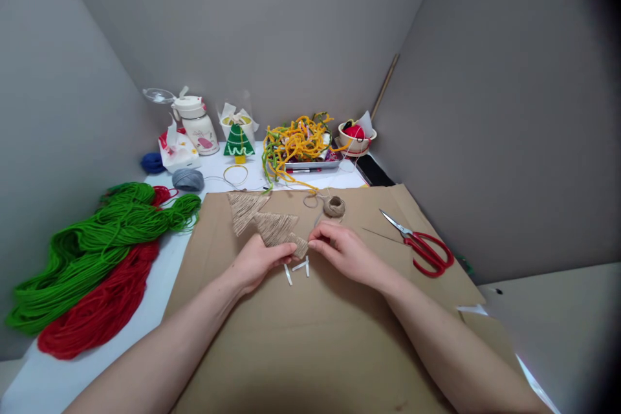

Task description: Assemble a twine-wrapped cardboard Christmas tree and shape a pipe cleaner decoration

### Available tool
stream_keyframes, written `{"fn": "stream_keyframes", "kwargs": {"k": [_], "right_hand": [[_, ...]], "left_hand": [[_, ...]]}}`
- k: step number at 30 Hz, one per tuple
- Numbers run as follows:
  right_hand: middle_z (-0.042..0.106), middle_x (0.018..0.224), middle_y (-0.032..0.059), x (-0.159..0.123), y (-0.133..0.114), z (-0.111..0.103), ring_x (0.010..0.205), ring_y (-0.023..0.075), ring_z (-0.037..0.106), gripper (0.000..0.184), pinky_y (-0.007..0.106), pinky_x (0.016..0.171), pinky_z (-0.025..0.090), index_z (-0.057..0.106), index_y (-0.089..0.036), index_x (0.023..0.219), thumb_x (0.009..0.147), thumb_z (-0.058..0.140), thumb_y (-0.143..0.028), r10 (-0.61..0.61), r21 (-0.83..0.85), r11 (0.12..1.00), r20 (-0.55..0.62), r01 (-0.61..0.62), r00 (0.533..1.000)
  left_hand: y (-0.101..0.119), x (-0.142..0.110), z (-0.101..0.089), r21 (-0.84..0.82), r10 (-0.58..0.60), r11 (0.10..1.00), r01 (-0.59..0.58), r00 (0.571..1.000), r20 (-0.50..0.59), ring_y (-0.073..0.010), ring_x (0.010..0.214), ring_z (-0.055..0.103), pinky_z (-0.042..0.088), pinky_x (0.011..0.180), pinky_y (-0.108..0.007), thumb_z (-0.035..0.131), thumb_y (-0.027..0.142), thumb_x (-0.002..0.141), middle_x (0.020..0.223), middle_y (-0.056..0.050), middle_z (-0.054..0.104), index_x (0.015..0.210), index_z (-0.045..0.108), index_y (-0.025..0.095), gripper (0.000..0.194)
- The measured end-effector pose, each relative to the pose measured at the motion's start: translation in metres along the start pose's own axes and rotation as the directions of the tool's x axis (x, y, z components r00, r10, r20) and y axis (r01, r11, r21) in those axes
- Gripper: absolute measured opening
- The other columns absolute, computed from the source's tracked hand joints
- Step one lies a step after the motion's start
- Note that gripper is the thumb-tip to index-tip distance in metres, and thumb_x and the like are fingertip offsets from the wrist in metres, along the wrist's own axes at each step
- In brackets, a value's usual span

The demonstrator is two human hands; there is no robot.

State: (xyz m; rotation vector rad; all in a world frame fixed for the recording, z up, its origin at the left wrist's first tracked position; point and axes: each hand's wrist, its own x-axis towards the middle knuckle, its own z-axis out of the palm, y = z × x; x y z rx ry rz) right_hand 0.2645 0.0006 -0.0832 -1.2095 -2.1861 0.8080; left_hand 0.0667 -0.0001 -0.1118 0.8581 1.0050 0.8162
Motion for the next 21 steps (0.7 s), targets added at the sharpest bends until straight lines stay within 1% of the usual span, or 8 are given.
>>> {"fn": "stream_keyframes", "kwargs": {"k": [3,5,8,9,11,14,19,21], "right_hand": [[0.059,0.079,0.0023,-0.001,0.000,-0.001,0.075,0.0130,0.051,0.015,0.025,0.069,0.038,0.060,-0.017,0.081,0.086,0.050,-0.027,0.046,0.058,0.997,0.037,-0.048,0.998],[0.058,0.075,0.0008,-0.001,0.002,-0.002,0.069,0.0117,0.050,0.017,0.023,0.063,0.038,0.060,-0.016,0.081,0.085,0.051,-0.030,0.098,0.152,0.981,0.120,-0.116,0.988],[0.053,0.066,-0.0018,-0.001,0.006,-0.003,0.061,0.0097,0.046,0.020,0.021,0.056,0.036,0.060,-0.016,0.080,0.082,0.054,-0.035,0.163,0.308,0.918,0.280,-0.249,0.946],[0.052,0.065,-0.0023,-0.001,0.007,-0.003,0.060,0.0092,0.045,0.021,0.020,0.055,0.035,0.059,-0.015,0.080,0.081,0.056,-0.035,0.172,0.343,0.895,0.321,-0.284,0.931],[0.052,0.064,-0.0026,0.001,0.009,-0.003,0.059,0.0084,0.044,0.021,0.020,0.055,0.035,0.059,-0.014,0.078,0.079,0.058,-0.035,0.177,0.393,0.861,0.366,-0.324,0.914],[0.052,0.065,-0.0025,0.002,0.012,-0.002,0.059,0.0078,0.044,0.020,0.020,0.057,0.035,0.060,-0.013,0.077,0.078,0.060,-0.034,0.158,0.444,0.833,0.382,-0.331,0.911],[0.056,0.067,-0.0017,0.003,0.014,0.000,0.062,0.0088,0.047,0.021,0.021,0.062,0.038,0.061,-0.014,0.079,0.078,0.061,-0.035,0.020,0.527,0.818,0.377,-0.232,0.926],[0.057,0.068,-0.0014,0.002,0.014,0.000,0.063,0.0093,0.049,0.022,0.021,0.062,0.038,0.062,-0.014,0.079,0.079,0.060,-0.035,0.000,0.529,0.823,0.366,-0.207,0.931]], "left_hand": [[0.001,0.000,-0.002,0.013,-0.004,1.000,0.003,0.999,0.042,-0.0153,0.074,0.063,0.050,0.073,-0.030,0.073,0.023,0.066,0.088,-0.007,0.068,0.092,0.066,0.012,0.030],[0.003,-0.001,-0.004,0.027,-0.025,0.999,0.023,0.996,0.087,-0.0151,0.072,0.062,0.050,0.072,-0.031,0.074,0.021,0.064,0.086,-0.007,0.068,0.091,0.065,0.013,0.029],[0.005,-0.002,-0.006,0.069,-0.065,0.996,0.056,0.988,0.143,-0.0139,0.069,0.061,0.050,0.068,-0.028,0.074,0.019,0.064,0.080,-0.005,0.067,0.086,0.065,0.012,0.025],[0.005,-0.003,-0.007,0.077,-0.078,0.995,0.066,0.984,0.161,-0.0136,0.069,0.061,0.050,0.067,-0.027,0.074,0.019,0.064,0.079,-0.005,0.067,0.086,0.065,0.013,0.025],[0.004,-0.003,-0.007,0.068,-0.092,0.994,0.080,0.978,0.185,-0.0132,0.069,0.061,0.049,0.066,-0.026,0.074,0.018,0.064,0.081,-0.005,0.067,0.087,0.064,0.014,0.026],[0.003,-0.003,-0.009,0.042,-0.109,0.994,0.103,0.975,0.195,-0.0130,0.069,0.062,0.050,0.067,-0.026,0.074,0.018,0.064,0.083,-0.005,0.067,0.089,0.064,0.015,0.027],[0.001,-0.002,-0.015,0.011,-0.166,0.985,0.171,0.939,0.300,-0.0135,0.068,0.062,0.051,0.067,-0.029,0.073,0.017,0.066,0.083,-0.006,0.067,0.091,0.064,0.014,0.027],[0.001,-0.002,-0.017,-0.009,-0.177,0.982,0.189,0.935,0.307,-0.0130,0.067,0.062,0.050,0.065,-0.027,0.073,0.017,0.066,0.083,-0.006,0.067,0.092,0.065,0.014,0.027]]}}
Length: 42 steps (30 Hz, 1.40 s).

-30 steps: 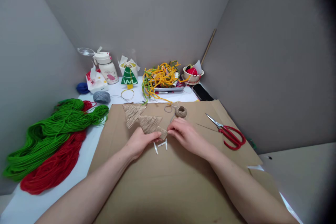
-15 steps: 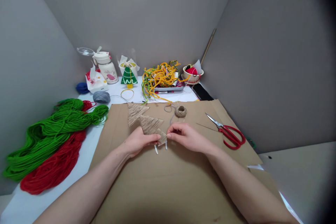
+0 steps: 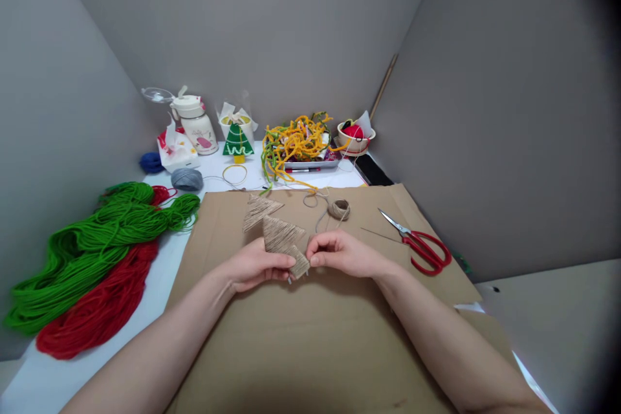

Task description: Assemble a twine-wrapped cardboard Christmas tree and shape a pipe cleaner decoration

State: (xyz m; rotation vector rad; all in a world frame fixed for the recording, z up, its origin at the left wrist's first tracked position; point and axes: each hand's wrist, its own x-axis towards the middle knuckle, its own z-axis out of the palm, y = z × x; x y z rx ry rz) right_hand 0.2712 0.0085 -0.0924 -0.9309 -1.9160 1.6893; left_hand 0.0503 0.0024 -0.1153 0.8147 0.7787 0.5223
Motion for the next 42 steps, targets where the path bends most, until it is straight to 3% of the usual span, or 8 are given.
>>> {"fn": "stream_keyframes", "kwargs": {"k": [5,11,16,21,26,34,42], "right_hand": [[0.059,0.080,0.0022,-0.002,-0.008,0.002,0.075,0.0118,0.053,0.020,0.023,0.071,0.040,0.062,-0.014,0.084,0.086,0.052,-0.031,-0.118,-0.214,0.972,-0.105,0.094,0.987],[0.058,0.083,0.0052,-0.003,-0.011,0.005,0.079,0.0140,0.052,0.022,0.026,0.074,0.040,0.060,-0.017,0.087,0.091,0.042,-0.029,-0.324,-0.538,0.812,-0.096,0.225,0.941],[0.058,0.080,0.0061,-0.001,-0.004,0.007,0.078,0.0157,0.050,0.021,0.029,0.072,0.040,0.058,-0.018,0.087,0.092,0.041,-0.030,-0.404,-0.613,0.744,-0.096,0.265,0.910],[0.056,0.078,0.0053,0.000,-0.003,0.009,0.077,0.0150,0.049,0.022,0.028,0.072,0.040,0.058,-0.018,0.085,0.092,0.042,-0.031,-0.394,-0.604,0.757,-0.116,0.250,0.912],[0.057,0.079,0.0035,0.001,-0.003,0.007,0.075,0.0128,0.052,0.021,0.025,0.071,0.040,0.059,-0.017,0.083,0.091,0.044,-0.030,-0.322,-0.475,0.858,-0.196,0.198,0.926],[0.060,0.075,0.0020,0.009,0.008,0.017,0.070,0.0128,0.052,0.023,0.024,0.066,0.041,0.060,-0.017,0.083,0.087,0.048,-0.036,-0.171,-0.227,0.971,-0.437,0.076,0.883],[0.060,0.073,0.0015,0.012,0.011,0.020,0.066,0.0120,0.051,0.024,0.025,0.063,0.042,0.062,-0.016,0.082,0.081,0.054,-0.038,-0.088,-0.081,0.995,-0.495,0.055,0.864]], "left_hand": [[0.000,0.002,-0.003,-0.067,-0.005,0.998,0.002,0.999,-0.048,-0.0110,0.065,0.062,0.050,0.062,-0.022,0.073,0.018,0.066,0.083,-0.006,0.067,0.089,0.067,0.013,0.025],[0.001,0.002,-0.005,-0.102,-0.008,0.995,0.000,0.997,-0.075,-0.0112,0.063,0.063,0.050,0.061,-0.021,0.074,0.017,0.065,0.081,-0.006,0.068,0.087,0.067,0.012,0.024],[0.001,0.002,-0.006,-0.105,0.001,0.994,-0.009,0.997,-0.075,-0.0113,0.064,0.063,0.050,0.060,-0.021,0.074,0.017,0.065,0.082,-0.007,0.068,0.087,0.068,0.012,0.024],[0.000,0.002,-0.006,-0.093,0.014,0.995,-0.022,0.996,-0.088,-0.0116,0.066,0.063,0.050,0.062,-0.022,0.074,0.017,0.065,0.084,-0.007,0.069,0.089,0.067,0.013,0.025],[0.000,0.003,0.000,-0.143,0.050,0.987,-0.067,0.991,-0.123,-0.0114,0.065,0.063,0.051,0.062,-0.022,0.074,0.015,0.065,0.080,-0.006,0.069,0.086,0.067,0.012,0.022],[-0.002,0.005,0.010,-0.238,0.126,0.956,-0.175,0.970,-0.207,-0.0106,0.067,0.064,0.053,0.067,-0.021,0.074,0.012,0.065,0.081,-0.005,0.070,0.088,0.067,0.013,0.024],[-0.003,0.007,0.011,-0.227,0.128,0.955,-0.189,0.958,-0.258,-0.0104,0.066,0.064,0.053,0.065,-0.021,0.076,0.013,0.062,0.080,-0.005,0.070,0.086,0.067,0.012,0.025]]}}
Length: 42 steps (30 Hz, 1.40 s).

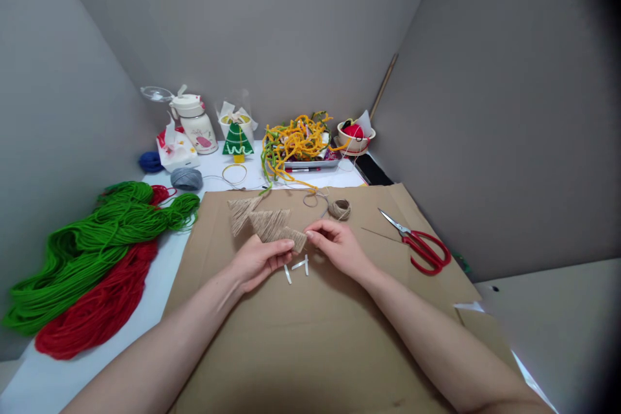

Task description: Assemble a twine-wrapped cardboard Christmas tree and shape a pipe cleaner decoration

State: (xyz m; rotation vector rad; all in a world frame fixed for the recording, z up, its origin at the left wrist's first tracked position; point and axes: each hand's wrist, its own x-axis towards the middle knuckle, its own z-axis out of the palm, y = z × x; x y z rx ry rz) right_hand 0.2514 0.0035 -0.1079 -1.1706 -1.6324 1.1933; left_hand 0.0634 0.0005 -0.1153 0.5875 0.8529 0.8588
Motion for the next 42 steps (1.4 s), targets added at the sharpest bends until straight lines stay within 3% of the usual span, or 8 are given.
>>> {"fn": "stream_keyframes", "kwargs": {"k": [6,11,16,23,27,31,37,42], "right_hand": [[0.061,0.076,0.0026,0.002,-0.003,-0.007,0.071,0.0131,0.053,0.019,0.025,0.066,0.042,0.065,-0.016,0.082,0.081,0.057,-0.034,-0.077,-0.081,0.994,-0.042,0.073,0.996],[0.059,0.076,0.0027,0.005,-0.008,-0.019,0.072,0.0126,0.052,0.022,0.025,0.069,0.041,0.068,-0.017,0.084,0.084,0.053,-0.034,-0.107,-0.168,0.977,0.134,0.129,0.985],[0.055,0.073,0.0009,0.005,-0.008,-0.023,0.067,0.0106,0.048,0.029,0.023,0.065,0.038,0.067,-0.015,0.079,0.082,0.054,-0.040,-0.012,-0.125,0.991,0.270,0.047,0.963],[0.053,0.061,-0.0022,0.003,-0.003,-0.017,0.057,0.0080,0.043,0.031,0.021,0.055,0.033,0.065,-0.013,0.074,0.071,0.065,-0.045,0.172,-0.023,0.984,0.322,-0.174,0.931],[0.048,0.054,-0.0047,0.002,0.000,-0.012,0.050,0.0062,0.038,0.032,0.020,0.049,0.028,0.061,-0.014,0.070,0.070,0.066,-0.045,0.247,0.123,0.952,0.236,-0.281,0.940],[0.046,0.055,-0.0053,0.002,0.000,-0.005,0.048,0.0062,0.036,0.032,0.021,0.048,0.029,0.056,-0.015,0.068,0.068,0.066,-0.046,0.254,0.264,0.930,0.048,-0.257,0.966],[0.043,0.057,-0.0050,-0.002,-0.007,0.007,0.051,0.0066,0.033,0.032,0.021,0.048,0.025,0.057,-0.014,0.070,0.069,0.065,-0.045,0.228,0.237,0.948,-0.050,-0.210,0.972],[0.045,0.058,-0.0045,-0.003,-0.008,0.008,0.052,0.0065,0.033,0.030,0.021,0.050,0.025,0.058,-0.014,0.071,0.071,0.063,-0.044,0.219,0.237,0.949,-0.023,-0.208,0.975]], "left_hand": [[-0.001,0.000,0.001,0.074,0.043,0.996,-0.042,0.999,-0.022,-0.0115,0.068,0.064,0.052,0.066,-0.022,0.076,0.016,0.062,0.082,-0.005,0.069,0.090,0.066,0.013,0.030],[0.002,-0.002,0.005,0.169,0.057,0.984,-0.060,0.998,0.022,-0.0164,0.081,0.064,0.051,0.078,-0.031,0.076,0.018,0.061,0.094,-0.007,0.069,0.097,0.066,0.014,0.037],[0.006,-0.004,0.004,0.236,0.039,0.970,-0.052,0.997,0.063,-0.0184,0.081,0.064,0.050,0.075,-0.032,0.078,0.020,0.058,0.098,-0.010,0.068,0.100,0.065,0.015,0.044],[0.003,-0.003,0.002,0.335,0.011,0.941,-0.044,0.995,0.099,-0.0164,0.075,0.062,0.048,0.072,-0.030,0.077,0.018,0.058,0.090,-0.008,0.068,0.096,0.065,0.013,0.040],[0.006,-0.001,0.002,0.197,0.022,0.980,-0.035,0.998,0.065,-0.0142,0.071,0.062,0.048,0.068,-0.027,0.074,0.026,0.065,0.085,-0.006,0.068,0.092,0.065,0.014,0.031],[0.008,-0.001,0.005,0.083,0.089,0.992,-0.093,0.995,0.046,-0.0135,0.072,0.062,0.046,0.069,-0.024,0.066,0.035,0.073,0.077,-0.006,0.067,0.080,0.064,0.013,0.023],[-0.008,0.001,0.009,0.252,0.245,0.943,-0.216,0.965,-0.092,-0.0091,0.061,0.053,0.042,0.065,-0.022,0.074,0.030,0.064,0.063,0.001,0.060,0.069,0.064,0.014,0.020],[-0.011,0.003,0.005,0.399,0.299,0.884,-0.242,0.951,-0.084,-0.0082,0.059,0.049,0.038,0.061,-0.020,0.071,0.033,0.068,0.059,0.002,0.057,0.064,0.062,0.014,0.022]]}}
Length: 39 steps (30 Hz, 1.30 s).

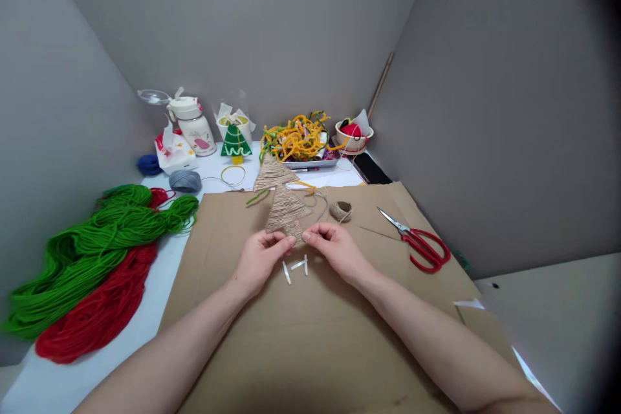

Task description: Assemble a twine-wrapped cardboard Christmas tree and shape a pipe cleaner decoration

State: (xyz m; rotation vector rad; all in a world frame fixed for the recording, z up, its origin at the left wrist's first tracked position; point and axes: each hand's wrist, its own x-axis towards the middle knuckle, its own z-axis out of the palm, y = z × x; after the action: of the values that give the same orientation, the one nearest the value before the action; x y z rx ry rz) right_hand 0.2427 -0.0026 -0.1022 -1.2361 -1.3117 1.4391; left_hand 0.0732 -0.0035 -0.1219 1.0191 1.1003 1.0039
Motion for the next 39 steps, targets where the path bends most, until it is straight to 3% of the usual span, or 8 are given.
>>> {"fn": "stream_keyframes", "kwargs": {"k": [4,8,14,21,30,39], "right_hand": [[0.045,0.059,-0.0045,0.000,0.002,0.000,0.053,0.0067,0.033,0.028,0.021,0.050,0.025,0.059,-0.014,0.072,0.072,0.063,-0.042,-0.007,0.015,1.000,-0.012,0.008,1.000],[0.045,0.057,-0.0046,-0.001,0.003,0.005,0.052,0.0071,0.035,0.027,0.022,0.050,0.026,0.059,-0.014,0.070,0.071,0.064,-0.041,0.006,0.022,1.000,-0.048,-0.004,0.999],[0.052,0.061,-0.0023,-0.003,0.001,0.006,0.057,0.0087,0.042,0.028,0.022,0.055,0.033,0.059,-0.014,0.068,0.073,0.062,-0.042,-0.001,-0.041,0.999,0.017,0.001,1.000],[0.059,0.072,0.0005,0.002,0.002,-0.006,0.069,0.0119,0.051,0.026,0.024,0.066,0.039,0.065,-0.016,0.075,0.077,0.059,-0.040,-0.088,-0.187,0.976,0.139,0.114,0.986],[0.053,0.062,-0.0024,0.001,0.003,-0.008,0.055,0.0077,0.041,0.024,0.021,0.053,0.032,0.062,-0.014,0.075,0.073,0.063,-0.039,0.003,-0.107,0.994,0.110,0.009,0.994],[0.056,0.066,-0.0009,0.002,0.003,-0.010,0.058,0.0084,0.044,0.024,0.021,0.055,0.034,0.063,-0.014,0.076,0.075,0.062,-0.038,-0.009,-0.169,0.985,0.168,0.038,0.986]], "left_hand": [[0.000,0.000,-0.001,-0.130,-0.016,0.991,0.021,0.999,0.039,-0.0093,0.062,0.051,0.041,0.066,-0.023,0.070,0.032,0.069,0.063,0.001,0.058,0.068,0.062,0.014,0.020],[0.000,-0.001,0.004,-0.232,0.017,0.973,-0.015,1.000,0.010,-0.0111,0.070,0.054,0.042,0.068,-0.024,0.071,0.028,0.068,0.077,-0.001,0.062,0.084,0.064,0.015,0.022],[0.000,-0.002,0.004,-0.202,0.007,0.979,-0.001,1.000,0.027,-0.0156,0.075,0.058,0.045,0.073,-0.029,0.075,0.024,0.063,0.083,-0.007,0.067,0.082,0.066,0.012,0.025],[0.002,-0.001,0.001,-0.224,-0.004,0.974,0.024,0.996,0.089,-0.0196,0.084,0.061,0.045,0.082,-0.034,0.074,0.022,0.064,0.091,-0.010,0.068,0.088,0.067,0.012,0.027],[0.002,-0.001,0.002,-0.308,-0.074,0.945,0.106,0.991,0.113,-0.0137,0.078,0.058,0.044,0.071,-0.025,0.074,0.024,0.066,0.090,-0.006,0.066,0.091,0.066,0.015,0.028],[0.012,-0.002,-0.003,-0.136,-0.119,0.978,0.158,0.959,0.258,-0.0169,0.086,0.059,0.044,0.080,-0.031,0.074,0.023,0.065,0.094,-0.005,0.067,0.093,0.066,0.017,0.030]]}}
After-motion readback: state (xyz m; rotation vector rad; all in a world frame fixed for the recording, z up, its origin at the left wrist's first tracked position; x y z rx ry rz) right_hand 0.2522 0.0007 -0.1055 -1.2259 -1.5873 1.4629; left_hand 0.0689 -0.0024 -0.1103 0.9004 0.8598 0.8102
